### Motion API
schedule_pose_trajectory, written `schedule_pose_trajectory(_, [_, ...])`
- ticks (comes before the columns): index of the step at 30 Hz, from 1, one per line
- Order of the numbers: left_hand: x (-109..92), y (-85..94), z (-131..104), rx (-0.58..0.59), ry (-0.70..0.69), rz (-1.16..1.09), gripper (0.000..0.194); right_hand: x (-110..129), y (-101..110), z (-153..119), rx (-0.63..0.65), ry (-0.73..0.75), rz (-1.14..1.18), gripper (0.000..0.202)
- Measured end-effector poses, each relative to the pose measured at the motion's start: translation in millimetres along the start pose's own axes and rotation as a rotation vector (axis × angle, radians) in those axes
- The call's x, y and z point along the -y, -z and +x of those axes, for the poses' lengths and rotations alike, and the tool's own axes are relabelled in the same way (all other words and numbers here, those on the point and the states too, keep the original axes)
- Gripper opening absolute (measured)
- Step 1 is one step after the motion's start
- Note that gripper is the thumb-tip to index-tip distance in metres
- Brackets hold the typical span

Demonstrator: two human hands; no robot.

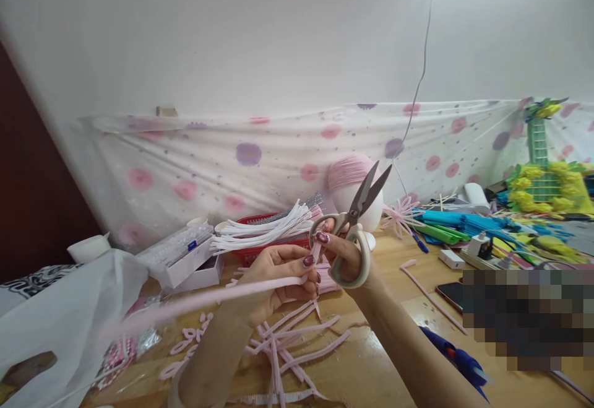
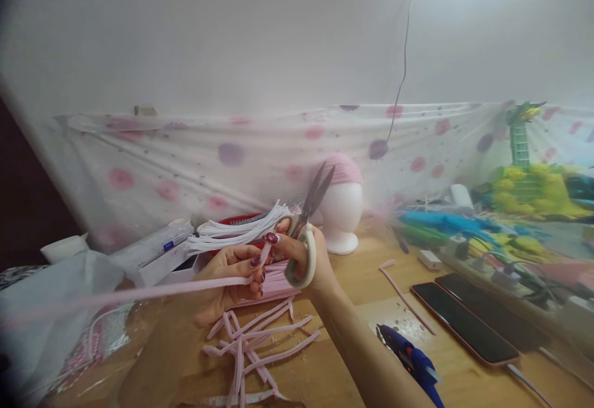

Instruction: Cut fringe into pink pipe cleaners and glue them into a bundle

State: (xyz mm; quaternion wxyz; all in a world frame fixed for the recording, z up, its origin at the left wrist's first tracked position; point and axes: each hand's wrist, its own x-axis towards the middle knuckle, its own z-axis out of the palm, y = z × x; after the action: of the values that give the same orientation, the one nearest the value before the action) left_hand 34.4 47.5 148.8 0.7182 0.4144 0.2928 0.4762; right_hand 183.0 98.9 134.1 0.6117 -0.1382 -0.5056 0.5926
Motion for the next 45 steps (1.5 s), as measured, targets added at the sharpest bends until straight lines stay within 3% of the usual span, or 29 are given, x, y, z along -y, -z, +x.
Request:
schedule_pose_trajectory(6, [3.6,1.9,1.9,0.065,-0.001,0.067,0.035,5.9,-5.7,-3.8,-0.051,0.025,-0.025,0.033])
schedule_pose_trajectory(10, [5.6,-3.0,3.7,0.001,-0.049,0.067,0.039,8.1,-10.5,-6.4,0.004,-0.060,-0.064,0.034])
schedule_pose_trajectory(13, [7.9,-5.5,5.2,-0.043,-0.082,0.071,0.040,8.8,-11.4,-4.7,-0.033,-0.018,-0.082,0.034])
schedule_pose_trajectory(18, [12.9,-3.5,7.6,0.012,-0.041,0.126,0.041,8.3,-4.6,0.3,-0.121,0.052,-0.038,0.033])
schedule_pose_trajectory(21, [14.4,-3.2,10.3,-0.019,-0.153,0.155,0.040,6.8,-3.9,-0.2,-0.185,0.040,-0.063,0.033])
schedule_pose_trajectory(24, [14.8,-2.1,14.7,-0.162,-0.419,0.178,0.031,3.5,-5.3,-0.4,-0.244,0.044,-0.158,0.031])
schedule_pose_trajectory(27, [15.3,0.9,19.2,-0.320,-0.636,0.186,0.020,-0.8,-5.7,1.3,-0.159,-0.011,-0.219,0.028])
schedule_pose_trajectory(30, [16.8,3.2,22.2,-0.398,-0.670,0.155,0.019,-4.7,-7.0,2.2,-0.038,-0.091,-0.211,0.026])
schedule_pose_trajectory(33, [19.4,2.9,23.4,-0.388,-0.630,0.105,0.022,-9.0,-10.2,0.9,0.047,-0.164,-0.126,0.026])
schedule_pose_trajectory(37, [21.7,3.4,24.1,-0.317,-0.624,0.147,0.021,-13.6,-12.5,-0.9,0.024,-0.197,-0.030,0.026])
schedule_pose_trajectory(42, [16.7,11.0,23.0,-0.453,-0.722,0.362,0.016,-12.9,-8.4,1.6,0.037,-0.243,-0.040,0.029])
schedule_pose_trajectory(45, [11.1,14.5,20.5,-0.427,-0.733,0.416,0.013,-10.7,-5.8,3.0,0.064,-0.283,-0.056,0.030])
